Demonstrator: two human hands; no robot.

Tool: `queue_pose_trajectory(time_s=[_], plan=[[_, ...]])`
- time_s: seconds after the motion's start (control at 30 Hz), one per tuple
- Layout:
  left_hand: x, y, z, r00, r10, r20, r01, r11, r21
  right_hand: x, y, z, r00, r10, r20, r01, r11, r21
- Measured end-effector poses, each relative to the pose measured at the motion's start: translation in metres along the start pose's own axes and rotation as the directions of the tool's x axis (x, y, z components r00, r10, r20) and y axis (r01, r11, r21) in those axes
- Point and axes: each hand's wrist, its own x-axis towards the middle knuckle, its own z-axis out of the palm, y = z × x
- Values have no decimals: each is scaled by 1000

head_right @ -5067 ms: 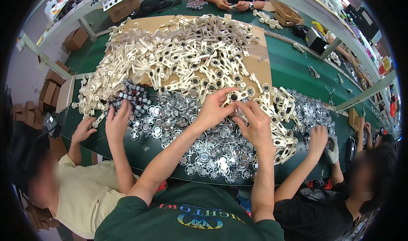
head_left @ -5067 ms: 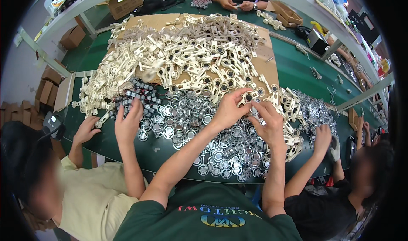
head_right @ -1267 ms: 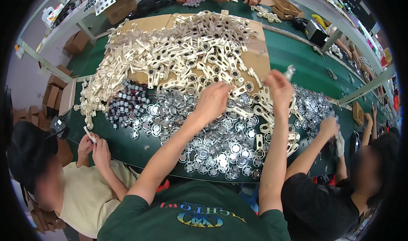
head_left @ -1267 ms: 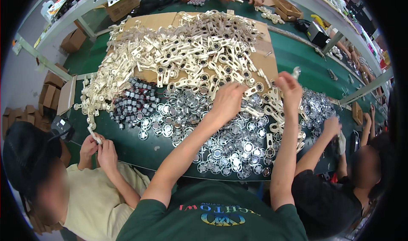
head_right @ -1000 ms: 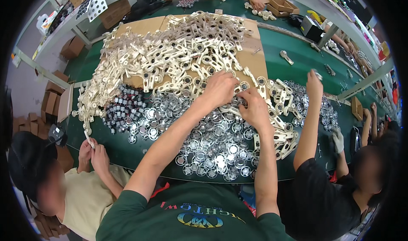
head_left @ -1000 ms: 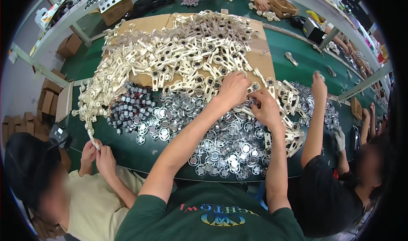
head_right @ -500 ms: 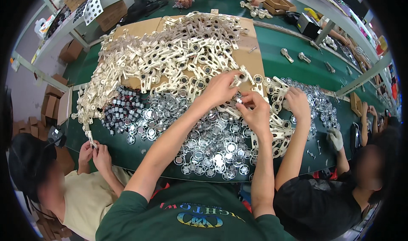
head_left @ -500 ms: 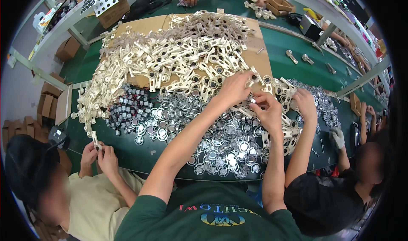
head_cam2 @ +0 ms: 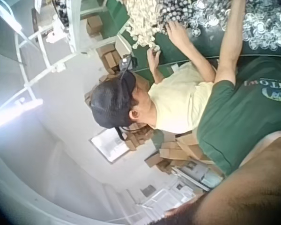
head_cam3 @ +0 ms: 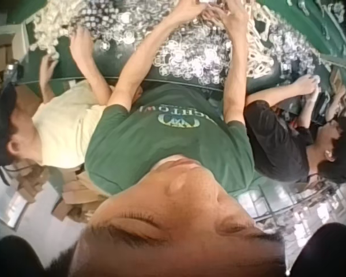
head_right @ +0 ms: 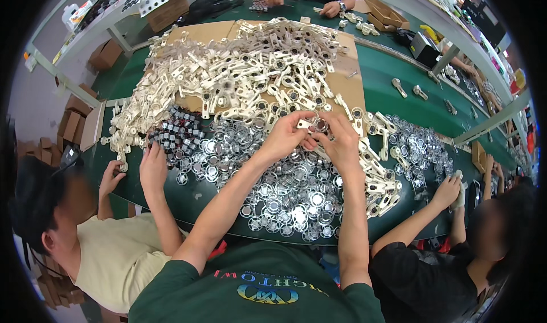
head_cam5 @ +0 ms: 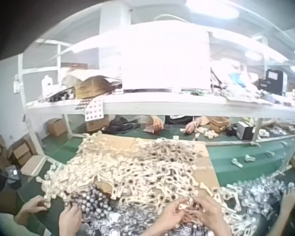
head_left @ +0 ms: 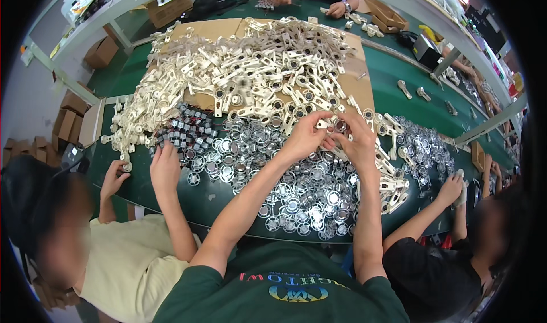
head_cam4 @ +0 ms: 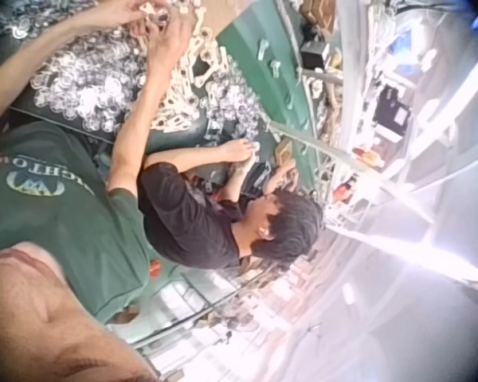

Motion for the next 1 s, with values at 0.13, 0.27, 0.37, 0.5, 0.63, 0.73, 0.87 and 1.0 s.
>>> queue_pose_trajectory(time_s=[0.13, 0.27, 0.37, 0.5, 0.63, 0.73, 0.87, 1.0], plan=[[-2, -6, -8, 989, 71, -129, -74, 997, -11, 5, -6, 1, 1000, 7, -3, -7, 1000, -4], [-6, -9, -15, 987, 47, -151, -63, 992, -106, 9, -1, 2, 998, -50, 28, 52, 997, -54], [-5, -15, -23, 986, 80, -146, -95, 990, -103, 15, 0, 6, 998, -39, 54, 42, 998, -53], [-2, -10, -34, 999, -32, -31, 25, 981, -194, 18, -2, 2, 989, -104, 104, 110, 993, -50], [0, -8, -45, 993, -84, 84, 96, 984, -152, 15, -2, 2, 985, -82, 155, 92, 994, -59], [-5, 0, -41, 990, -40, 132, 60, 986, -154, 16, -5, 0, 988, -38, 152, 41, 999, -17], [-5, 0, -46, 967, -97, 237, 128, 984, -122, 18, -8, -1, 986, -84, 145, 92, 995, -48], [-7, 2, -45, 962, -71, 262, 106, 987, -124, 19, -15, -4, 984, -77, 162, 87, 995, -51]])
